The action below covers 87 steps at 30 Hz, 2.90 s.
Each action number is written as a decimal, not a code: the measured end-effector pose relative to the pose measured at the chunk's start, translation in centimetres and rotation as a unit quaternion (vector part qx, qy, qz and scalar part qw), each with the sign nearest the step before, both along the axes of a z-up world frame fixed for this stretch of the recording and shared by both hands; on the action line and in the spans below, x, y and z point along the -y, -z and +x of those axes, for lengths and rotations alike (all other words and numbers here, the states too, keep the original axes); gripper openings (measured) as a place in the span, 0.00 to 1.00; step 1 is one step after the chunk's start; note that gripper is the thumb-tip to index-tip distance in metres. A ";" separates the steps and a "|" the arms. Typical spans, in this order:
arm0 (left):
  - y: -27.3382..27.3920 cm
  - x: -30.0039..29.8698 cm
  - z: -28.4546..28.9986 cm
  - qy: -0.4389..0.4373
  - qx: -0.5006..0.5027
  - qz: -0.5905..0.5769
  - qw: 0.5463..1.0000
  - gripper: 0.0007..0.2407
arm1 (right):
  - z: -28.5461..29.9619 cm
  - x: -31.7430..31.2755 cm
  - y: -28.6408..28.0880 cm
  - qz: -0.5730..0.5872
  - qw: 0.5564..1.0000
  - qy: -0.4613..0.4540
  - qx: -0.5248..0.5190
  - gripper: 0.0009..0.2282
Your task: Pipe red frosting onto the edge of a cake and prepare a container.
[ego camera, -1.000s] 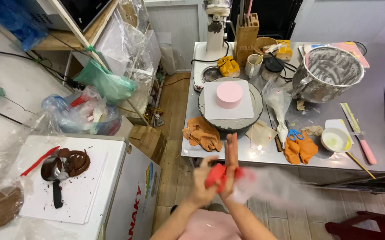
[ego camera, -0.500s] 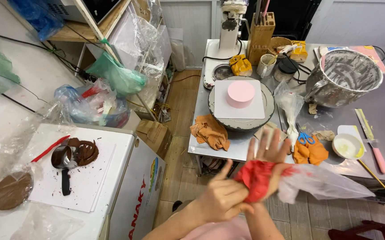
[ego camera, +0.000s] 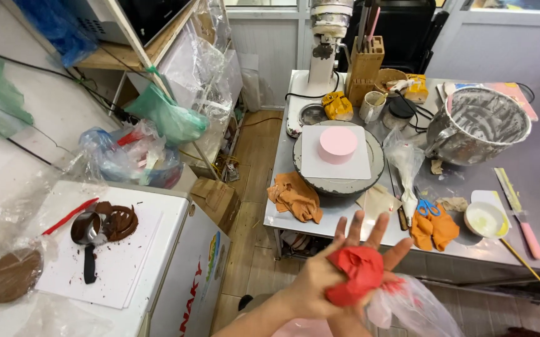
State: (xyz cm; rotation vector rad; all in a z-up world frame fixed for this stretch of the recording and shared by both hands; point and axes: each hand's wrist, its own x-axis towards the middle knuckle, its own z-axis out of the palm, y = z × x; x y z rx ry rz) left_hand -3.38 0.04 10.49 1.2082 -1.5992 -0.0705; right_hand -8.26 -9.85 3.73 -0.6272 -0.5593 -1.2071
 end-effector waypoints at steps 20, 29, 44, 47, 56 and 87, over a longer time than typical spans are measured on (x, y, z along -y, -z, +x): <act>7.7 -1.3 0.6 0.066 -0.357 0.112 0.925 0.22 | -1.5 5.3 2.7 -0.486 0.799 0.137 -0.327 0.30; 10.1 0.3 2.3 -0.131 -0.463 -0.110 0.870 0.07 | -4.0 -1.0 12.3 -0.293 0.829 0.185 -0.439 0.28; 4.9 0.1 1.3 -0.043 -0.171 0.070 0.982 0.22 | 0.1 -1.9 0.0 -0.083 0.912 0.187 -0.355 0.29; 4.8 -0.3 0.8 -0.152 0.030 0.095 0.983 0.19 | -0.1 -1.4 0.1 -0.027 0.917 0.094 -0.387 0.29; 1.0 0.4 0.7 0.034 -0.188 0.072 0.979 0.27 | 0.3 -1.4 3.2 0.146 0.948 -0.017 -0.283 0.29; 5.3 1.2 1.9 -0.052 -0.046 0.116 0.991 0.25 | 0.1 -2.2 0.0 0.121 0.915 0.141 -0.357 0.24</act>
